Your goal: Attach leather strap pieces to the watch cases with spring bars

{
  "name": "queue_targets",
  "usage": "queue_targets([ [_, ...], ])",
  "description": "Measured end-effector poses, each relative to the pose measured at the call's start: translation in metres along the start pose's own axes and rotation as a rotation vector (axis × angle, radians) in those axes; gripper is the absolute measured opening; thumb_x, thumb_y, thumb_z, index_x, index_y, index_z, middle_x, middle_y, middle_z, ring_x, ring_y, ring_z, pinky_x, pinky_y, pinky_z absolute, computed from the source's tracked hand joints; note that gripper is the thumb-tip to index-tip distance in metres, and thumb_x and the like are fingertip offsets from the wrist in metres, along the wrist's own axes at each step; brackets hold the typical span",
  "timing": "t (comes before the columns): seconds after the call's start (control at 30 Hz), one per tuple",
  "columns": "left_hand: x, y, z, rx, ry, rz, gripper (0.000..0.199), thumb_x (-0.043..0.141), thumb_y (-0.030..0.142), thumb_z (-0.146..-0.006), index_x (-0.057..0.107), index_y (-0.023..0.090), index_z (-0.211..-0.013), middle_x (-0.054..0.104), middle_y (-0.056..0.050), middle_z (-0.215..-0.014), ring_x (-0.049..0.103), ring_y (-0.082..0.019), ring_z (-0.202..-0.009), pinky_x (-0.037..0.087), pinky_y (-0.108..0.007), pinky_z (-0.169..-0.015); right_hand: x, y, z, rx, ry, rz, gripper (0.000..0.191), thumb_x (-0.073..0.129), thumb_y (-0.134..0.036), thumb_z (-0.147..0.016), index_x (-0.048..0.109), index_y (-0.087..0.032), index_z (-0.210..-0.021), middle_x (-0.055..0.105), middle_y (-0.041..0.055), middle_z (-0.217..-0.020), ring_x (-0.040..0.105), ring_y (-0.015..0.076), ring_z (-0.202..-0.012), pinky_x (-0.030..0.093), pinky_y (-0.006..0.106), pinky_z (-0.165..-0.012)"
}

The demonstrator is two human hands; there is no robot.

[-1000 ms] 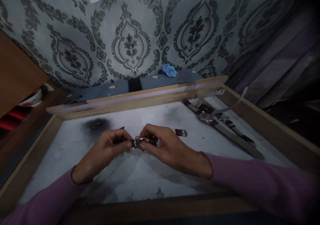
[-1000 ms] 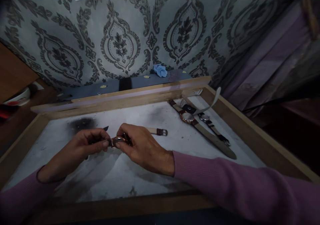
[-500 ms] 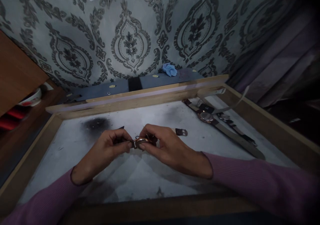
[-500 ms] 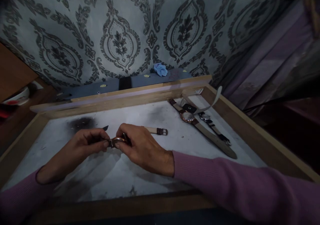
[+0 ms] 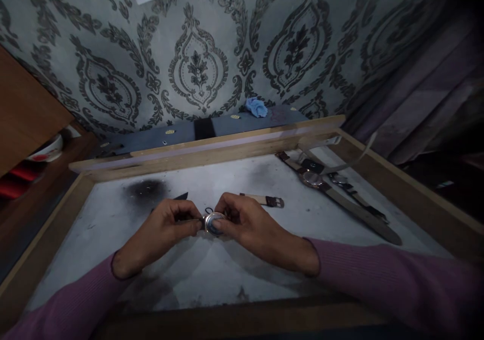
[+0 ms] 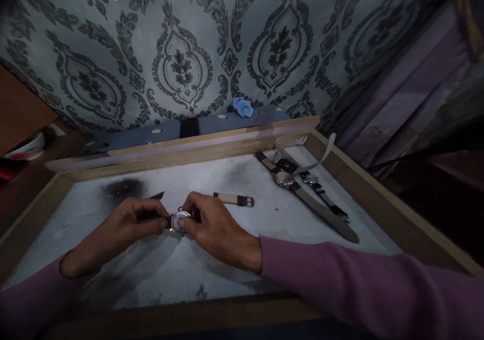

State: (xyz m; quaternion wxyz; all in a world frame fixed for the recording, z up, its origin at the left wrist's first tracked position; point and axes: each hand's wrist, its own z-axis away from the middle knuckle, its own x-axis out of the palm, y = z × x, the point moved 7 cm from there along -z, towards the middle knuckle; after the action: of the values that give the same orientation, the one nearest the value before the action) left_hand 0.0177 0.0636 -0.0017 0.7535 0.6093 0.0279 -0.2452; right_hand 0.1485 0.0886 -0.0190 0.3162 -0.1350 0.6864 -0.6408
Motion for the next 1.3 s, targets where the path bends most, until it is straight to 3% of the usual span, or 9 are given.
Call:
queue_targets([
  [0.37,0.001,-0.004,-0.001,-0.018,0.002,0.011,0.012,0.064,0.024,-0.074,0.067,0.014,-0.069,0.059,0.002,-0.062,0.046,-0.010,-0.060,0.033,-0.022,-0.056,0.004,0.014,-0.004,0.070,0.006,-0.122,0.011,0.062,-0.023,-0.078,0.054,-0.017,-0.076,0.062,0.0013,-0.067,0.056,0.0127,-0.060,0.040,0.022,-0.051],
  [0.67,0.000,-0.002,-0.002,-0.048,0.040,-0.011,0.016,0.062,0.029,-0.071,0.065,0.013,-0.067,0.053,0.003,-0.058,0.042,-0.010,-0.055,0.030,-0.023,-0.053,0.006,0.015,-0.003,0.235,0.006,-0.201,0.011,0.060,-0.016,-0.078,0.050,-0.016,-0.073,0.061,0.0006,-0.061,0.055,0.0102,-0.052,0.041,0.020,-0.048],
  [0.93,0.004,-0.004,-0.002,-0.052,-0.011,-0.003,0.009,0.061,0.022,-0.071,0.066,0.015,-0.067,0.054,0.004,-0.057,0.042,-0.009,-0.054,0.032,-0.022,-0.053,0.005,0.017,-0.004,0.106,0.002,-0.099,0.008,0.061,-0.019,-0.078,0.054,-0.016,-0.076,0.062,0.0008,-0.064,0.055,0.0109,-0.056,0.038,0.020,-0.047],
  [1.3,0.007,-0.010,-0.003,-0.080,-0.047,-0.019,0.014,0.058,0.025,-0.074,0.067,0.015,-0.071,0.051,0.005,-0.055,0.039,-0.009,-0.052,0.029,-0.022,-0.050,0.005,0.019,-0.003,0.134,-0.014,-0.063,0.009,0.062,-0.021,-0.076,0.055,-0.016,-0.074,0.060,-0.0004,-0.058,0.054,0.0111,-0.052,0.037,0.020,-0.045],
])
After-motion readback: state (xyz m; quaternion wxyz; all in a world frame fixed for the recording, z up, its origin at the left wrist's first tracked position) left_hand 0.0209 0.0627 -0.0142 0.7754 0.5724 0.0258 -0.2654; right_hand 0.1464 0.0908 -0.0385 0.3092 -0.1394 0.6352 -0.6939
